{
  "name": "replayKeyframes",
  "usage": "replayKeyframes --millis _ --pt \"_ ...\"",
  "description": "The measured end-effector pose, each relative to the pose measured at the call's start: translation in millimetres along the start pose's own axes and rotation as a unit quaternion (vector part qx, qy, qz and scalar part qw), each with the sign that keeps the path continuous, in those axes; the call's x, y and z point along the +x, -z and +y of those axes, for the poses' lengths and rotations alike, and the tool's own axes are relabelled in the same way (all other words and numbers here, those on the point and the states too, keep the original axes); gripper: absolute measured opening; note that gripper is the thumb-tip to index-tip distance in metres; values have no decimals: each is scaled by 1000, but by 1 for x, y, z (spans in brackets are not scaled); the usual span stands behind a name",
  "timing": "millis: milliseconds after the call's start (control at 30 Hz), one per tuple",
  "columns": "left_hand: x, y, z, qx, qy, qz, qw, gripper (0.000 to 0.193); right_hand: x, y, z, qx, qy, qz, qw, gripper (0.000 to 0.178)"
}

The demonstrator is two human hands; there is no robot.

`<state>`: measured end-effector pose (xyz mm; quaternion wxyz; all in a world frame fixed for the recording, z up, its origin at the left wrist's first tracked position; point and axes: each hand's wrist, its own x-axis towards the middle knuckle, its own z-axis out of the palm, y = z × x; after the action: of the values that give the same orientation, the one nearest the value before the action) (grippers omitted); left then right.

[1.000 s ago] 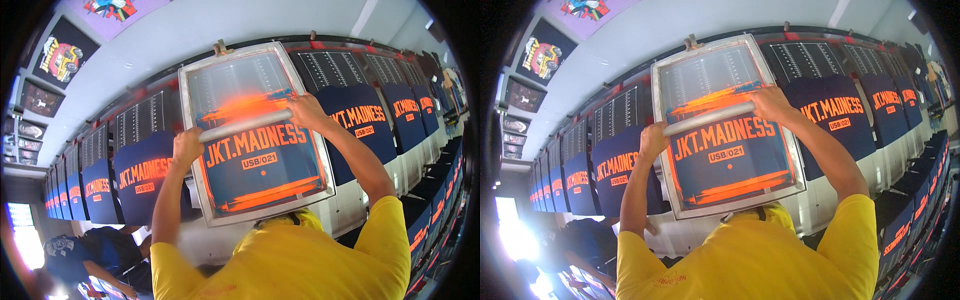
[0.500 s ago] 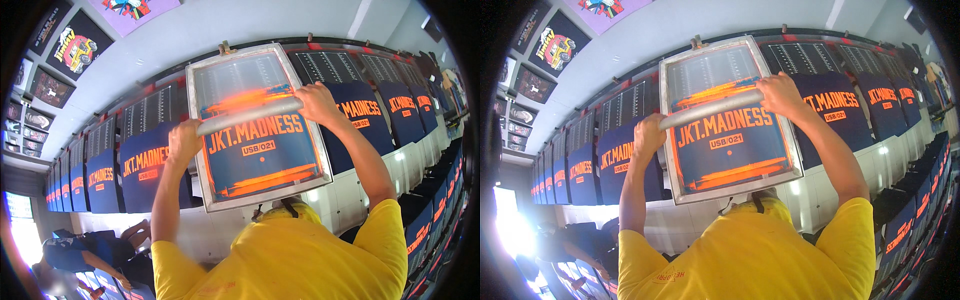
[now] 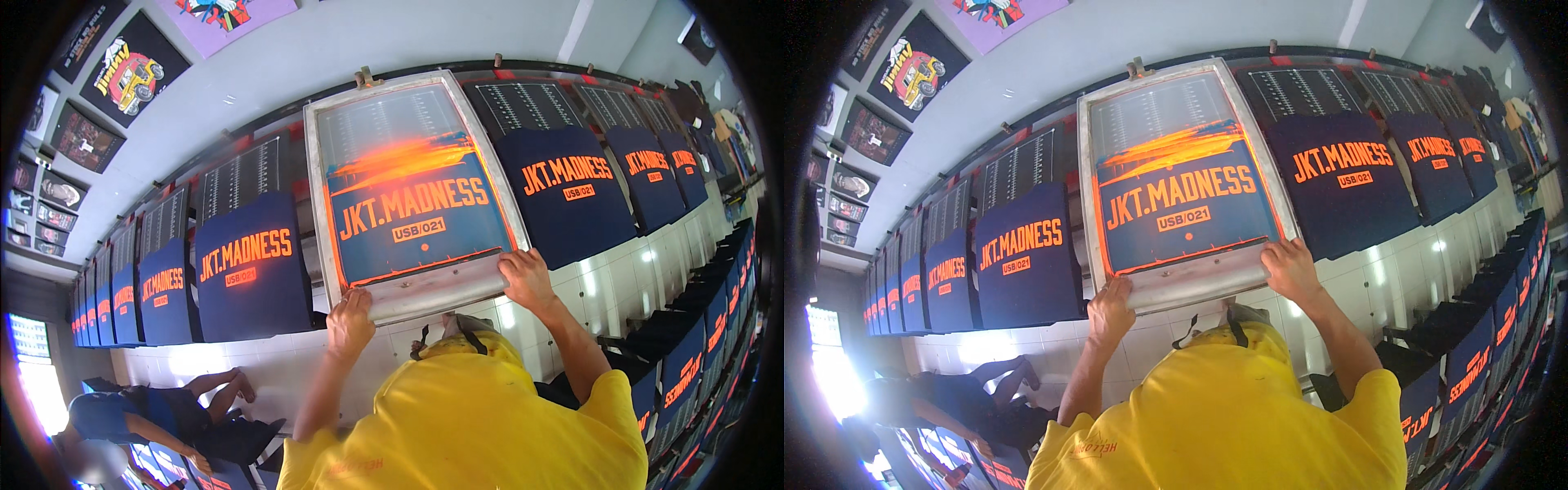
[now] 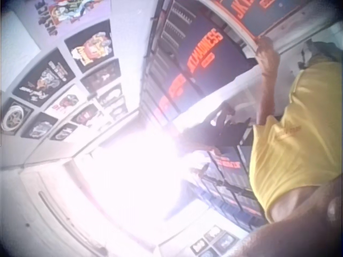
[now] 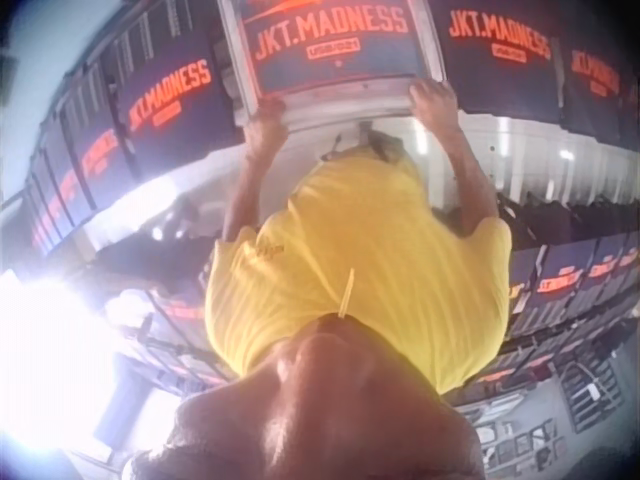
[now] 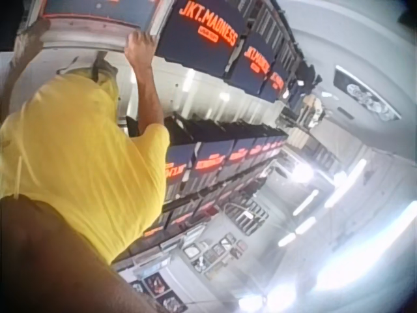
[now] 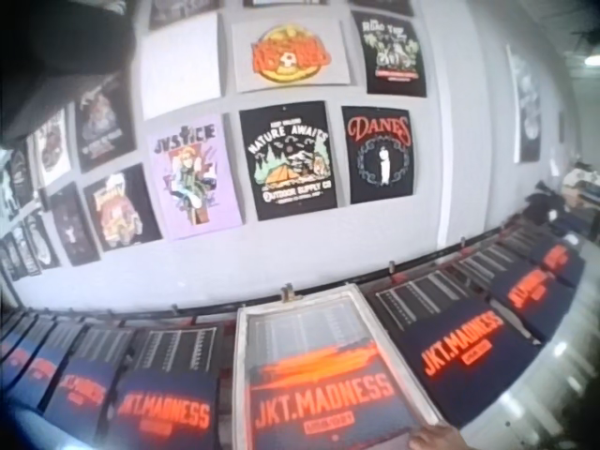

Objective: The person applies ink to t-shirts using a screen and a squeegee, repeating the process across a series of shirts on a long table.

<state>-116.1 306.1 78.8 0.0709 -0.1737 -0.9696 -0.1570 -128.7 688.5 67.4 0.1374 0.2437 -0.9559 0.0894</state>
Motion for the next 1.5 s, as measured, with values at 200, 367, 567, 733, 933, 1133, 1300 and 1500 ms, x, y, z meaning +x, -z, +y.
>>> replayKeyframes --millis 200,367,567,733,933,1133,1300,1500 --pt "-29 -19 10 -9 -10 16 1000 51 -21 5 -21 24 -39 -73 996 51" --pt "-41 -21 14 0 28 -72 997 55 -30 10 -28 61 -67 -89 992 65" --pt "-33 1 2 -108 46 10 993 52 -20 15 -2 151 -155 26 976 42" --pt "-25 -39 -60 -157 254 106 949 40 -18 -30 44 154 -297 121 935 29" --pt "-17 -55 -82 -158 315 91 931 27 -12 -72 70 233 -354 182 887 17" --pt "-7 -59 -95 -137 352 81 922 24 -8 -73 64 358 -441 196 799 12" --pt "-15 -57 -109 -200 476 15 856 32 -8 -79 65 357 -439 184 804 12" --pt "-10 -40 -134 -391 516 -80 758 34 -8 -82 65 364 -454 184 792 14"
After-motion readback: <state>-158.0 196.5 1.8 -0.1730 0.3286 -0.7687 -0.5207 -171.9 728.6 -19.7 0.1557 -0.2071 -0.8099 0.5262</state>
